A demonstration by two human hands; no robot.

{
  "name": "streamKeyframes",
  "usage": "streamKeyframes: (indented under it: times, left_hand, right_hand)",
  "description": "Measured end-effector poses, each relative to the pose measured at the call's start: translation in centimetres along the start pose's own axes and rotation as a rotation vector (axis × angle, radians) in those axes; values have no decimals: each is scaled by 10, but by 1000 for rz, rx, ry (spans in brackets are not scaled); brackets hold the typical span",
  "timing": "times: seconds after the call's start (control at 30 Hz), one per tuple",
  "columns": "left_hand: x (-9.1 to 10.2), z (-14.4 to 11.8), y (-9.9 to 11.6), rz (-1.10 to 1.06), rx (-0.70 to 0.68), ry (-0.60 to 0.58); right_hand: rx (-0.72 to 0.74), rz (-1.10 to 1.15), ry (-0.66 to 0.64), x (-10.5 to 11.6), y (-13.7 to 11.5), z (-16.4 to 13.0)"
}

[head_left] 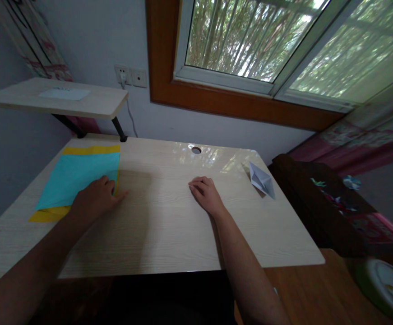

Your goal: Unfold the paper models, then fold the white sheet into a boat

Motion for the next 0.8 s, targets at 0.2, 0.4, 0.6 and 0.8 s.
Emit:
streamKeyframes:
  times: [0.2, 0.4, 0.6, 0.8]
  left_hand:
    - [-4, -8, -3, 74, -16, 54]
    - [-12, -22, -9, 125, 43, 195]
    - [-16, -23, -24, 45, -2, 238]
    - [-1, -30, -37, 108, -24, 266]
  right_hand:
    - [4, 5, 4, 2, -2, 0]
    - [5, 4, 9, 0, 0, 0]
    - [6, -4, 2, 0, 1, -1]
    - [8, 8, 3, -1, 1, -1]
Point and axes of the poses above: each hand's wrist, its own z-axis towards the middle knuckle, its own x-axis out of the back of the hand, y = z × x, the point moved 5 cm from there along z, towards the middle knuckle, and after that the axes turned 11 degrees about -z, right-handed, at the moved point
